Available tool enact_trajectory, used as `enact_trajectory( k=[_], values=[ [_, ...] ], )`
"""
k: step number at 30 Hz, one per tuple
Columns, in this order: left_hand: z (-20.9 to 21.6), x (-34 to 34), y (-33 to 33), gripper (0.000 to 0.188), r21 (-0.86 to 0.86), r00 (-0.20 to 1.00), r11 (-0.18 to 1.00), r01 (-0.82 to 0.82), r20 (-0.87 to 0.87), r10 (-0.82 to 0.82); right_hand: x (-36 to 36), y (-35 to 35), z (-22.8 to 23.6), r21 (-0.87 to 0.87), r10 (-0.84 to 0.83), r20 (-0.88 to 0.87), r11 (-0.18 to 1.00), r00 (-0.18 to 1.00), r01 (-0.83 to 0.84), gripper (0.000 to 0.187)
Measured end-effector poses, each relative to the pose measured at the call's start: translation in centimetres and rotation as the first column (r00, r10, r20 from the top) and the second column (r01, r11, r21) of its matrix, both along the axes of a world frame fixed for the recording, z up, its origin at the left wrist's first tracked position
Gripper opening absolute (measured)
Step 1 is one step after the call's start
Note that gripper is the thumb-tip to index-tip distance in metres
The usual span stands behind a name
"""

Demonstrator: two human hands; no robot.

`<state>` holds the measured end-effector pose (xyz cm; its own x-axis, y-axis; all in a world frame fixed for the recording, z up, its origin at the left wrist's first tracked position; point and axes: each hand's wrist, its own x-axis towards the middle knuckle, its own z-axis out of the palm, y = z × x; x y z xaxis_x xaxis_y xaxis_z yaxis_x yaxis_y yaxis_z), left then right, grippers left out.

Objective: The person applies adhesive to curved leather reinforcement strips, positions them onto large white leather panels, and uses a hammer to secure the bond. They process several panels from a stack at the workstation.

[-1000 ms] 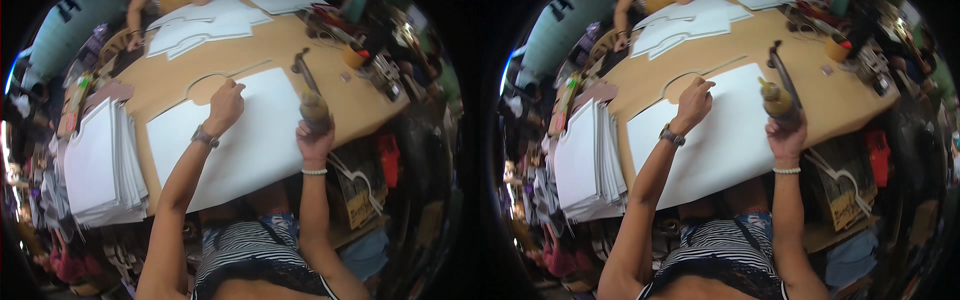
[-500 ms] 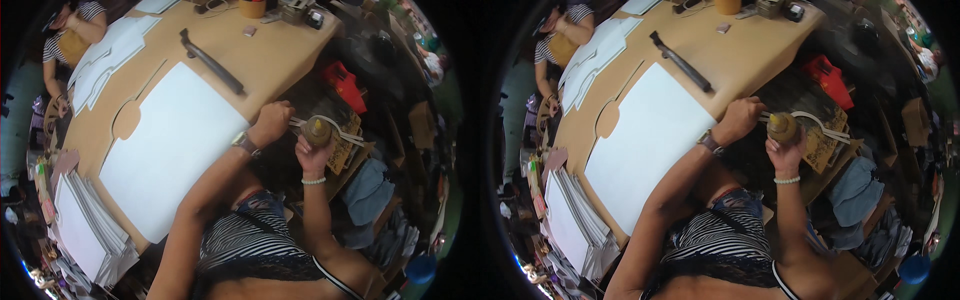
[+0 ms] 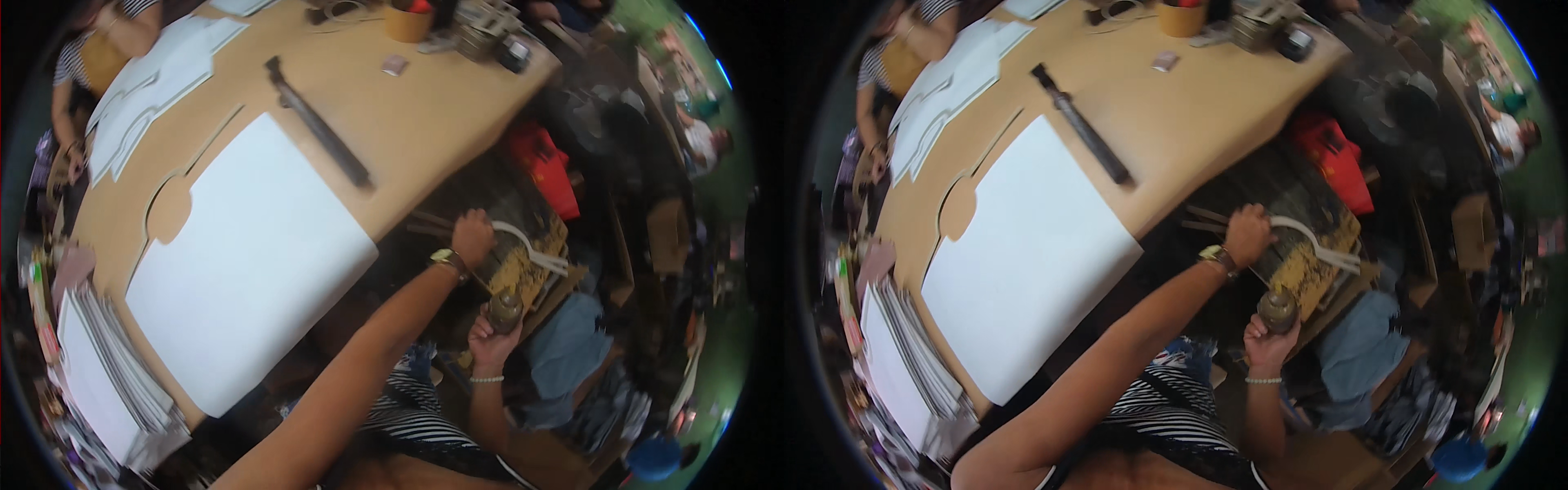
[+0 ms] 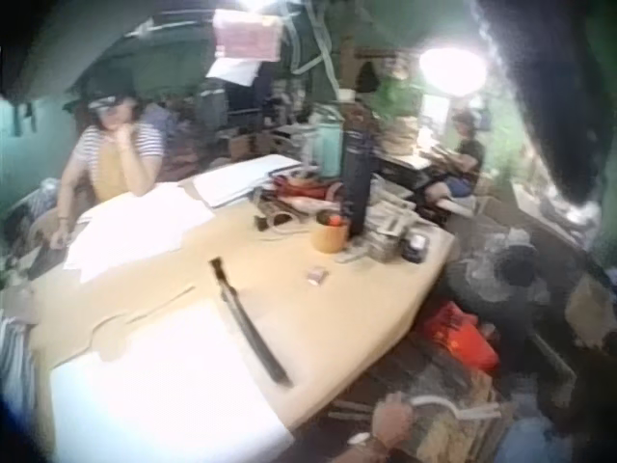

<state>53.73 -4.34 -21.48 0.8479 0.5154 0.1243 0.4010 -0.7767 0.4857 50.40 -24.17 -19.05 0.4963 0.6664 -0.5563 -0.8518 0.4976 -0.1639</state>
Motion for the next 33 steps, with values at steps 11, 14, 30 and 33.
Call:
enact_trajectory(
  k=[11,14,30,33],
  values=[
    [2.1,1.6,0.3,0.013,-0.477,0.967,0.859,-0.188,0.062,0.246,0.2,2.2,0.5,0.231,0.072,0.125,0.968,0.990,-0.099,0.064],
    [6.9,0.1,0.6,0.014,-0.513,0.934,0.858,0.005,0.309,0.179,0.0,1.8,0.5,0.292,0.089,0.181,0.946,0.979,-0.140,0.067],
    [19.8,-43.3,3.2,0.029,-0.653,0.454,0.481,-0.585,0.228,0.861,-4.2,8.0,3.0,0.192,0.269,0.399,0.910,0.876,-0.367,0.071],
    [17.0,-46.7,-0.1,0.026,-0.605,0.329,0.342,-0.719,0.138,0.934,-5.8,13.3,7.8,0.007,0.233,0.673,0.947,0.702,-0.320,0.063]
  ],
)
